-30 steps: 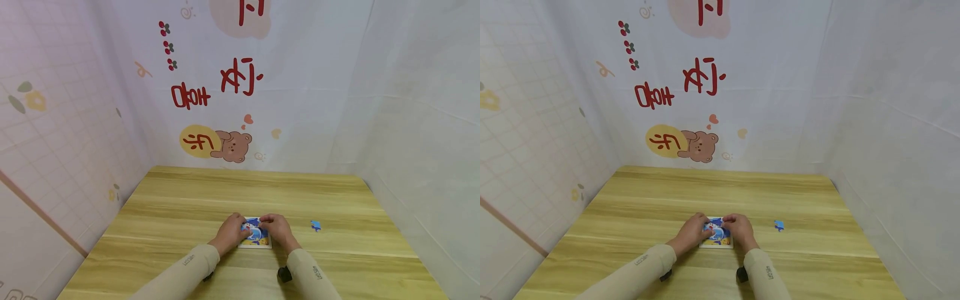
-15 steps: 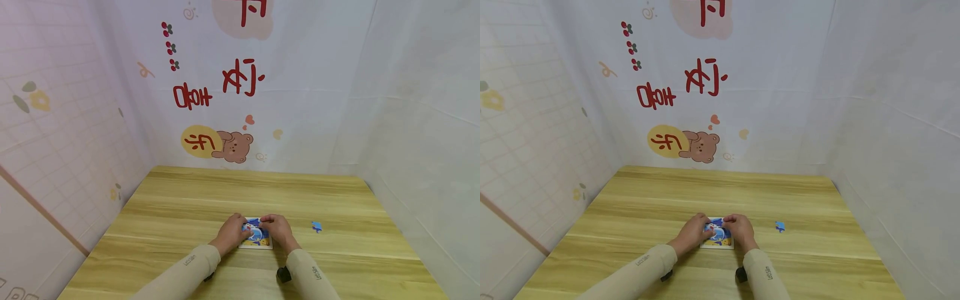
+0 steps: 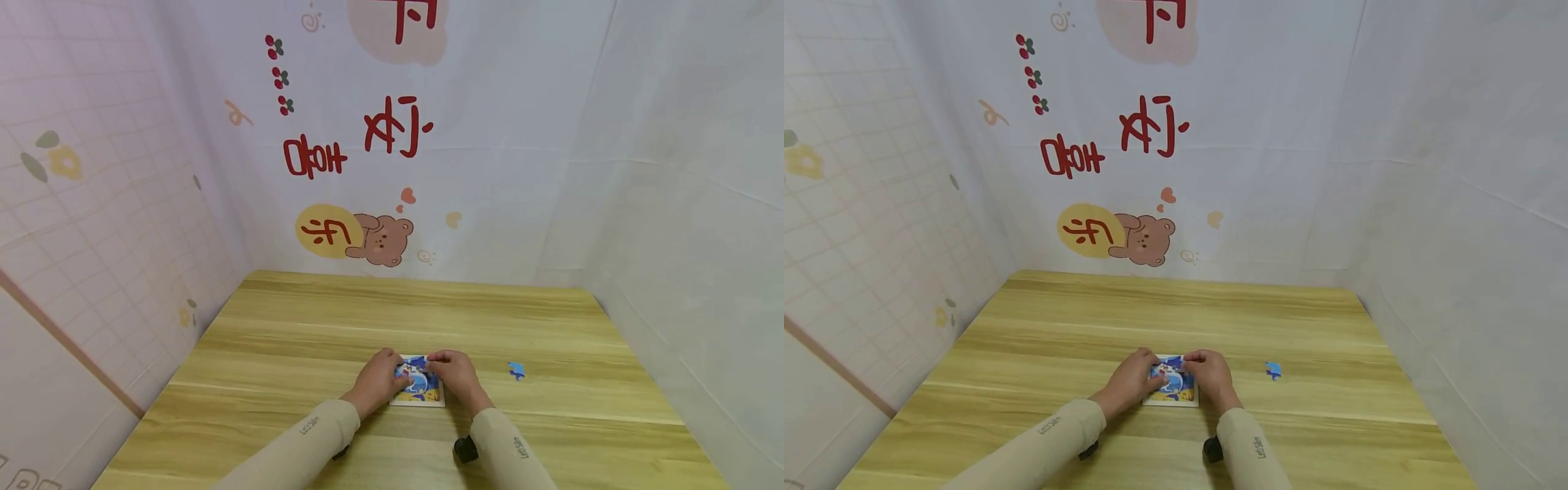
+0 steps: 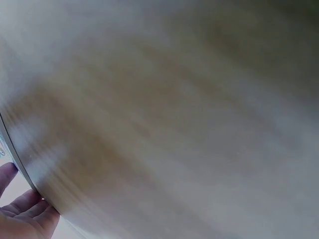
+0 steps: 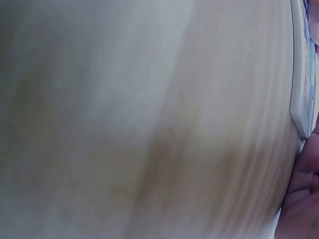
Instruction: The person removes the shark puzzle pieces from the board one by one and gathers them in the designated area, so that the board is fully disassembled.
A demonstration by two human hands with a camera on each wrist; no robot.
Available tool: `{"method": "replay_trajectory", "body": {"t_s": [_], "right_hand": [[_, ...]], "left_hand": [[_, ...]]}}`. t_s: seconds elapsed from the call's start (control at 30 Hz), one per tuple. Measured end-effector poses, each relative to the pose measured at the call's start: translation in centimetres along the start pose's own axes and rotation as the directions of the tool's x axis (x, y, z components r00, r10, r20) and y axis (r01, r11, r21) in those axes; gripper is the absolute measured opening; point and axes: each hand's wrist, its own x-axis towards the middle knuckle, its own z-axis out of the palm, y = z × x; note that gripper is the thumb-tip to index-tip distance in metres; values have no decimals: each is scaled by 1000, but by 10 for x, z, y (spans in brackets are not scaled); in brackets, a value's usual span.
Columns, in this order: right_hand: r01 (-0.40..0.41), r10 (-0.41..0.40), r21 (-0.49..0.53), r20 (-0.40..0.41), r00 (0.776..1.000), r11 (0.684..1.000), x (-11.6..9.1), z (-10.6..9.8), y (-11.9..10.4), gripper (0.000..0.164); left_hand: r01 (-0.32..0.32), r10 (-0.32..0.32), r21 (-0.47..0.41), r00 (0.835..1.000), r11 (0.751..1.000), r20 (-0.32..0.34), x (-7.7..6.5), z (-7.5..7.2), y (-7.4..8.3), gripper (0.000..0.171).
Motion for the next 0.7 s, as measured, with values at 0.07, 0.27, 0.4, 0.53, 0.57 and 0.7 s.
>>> {"method": "replay_trajectory", "body": {"t_s": [0.07,0.27,0.4,0.53,0.57,0.7], "right_hand": [[-5,5,20,1,1000,1000,-1,-1,1,13],[-19,20,92,-5,1000,996,0,-7,5,15],[-33,35,175,-12,999,984,2,-13,7,16],[-48,53,218,-18,998,975,5,-18,11,16],[-46,53,218,-24,998,975,5,-19,12,15],[-30,42,222,-52,998,975,4,-23,15,16]], "left_hand": [[0,0,0,1000,1000,-2,0,0,1,40],[-1,1,8,1000,1000,2,1,2,2,41],[3,-3,5,1000,1000,-3,2,3,2,42],[7,-7,8,1000,1000,-6,2,3,2,43],[8,-8,7,1000,1000,-5,2,3,2,43],[4,-4,-5,1000,1000,-4,0,2,2,43]]}}
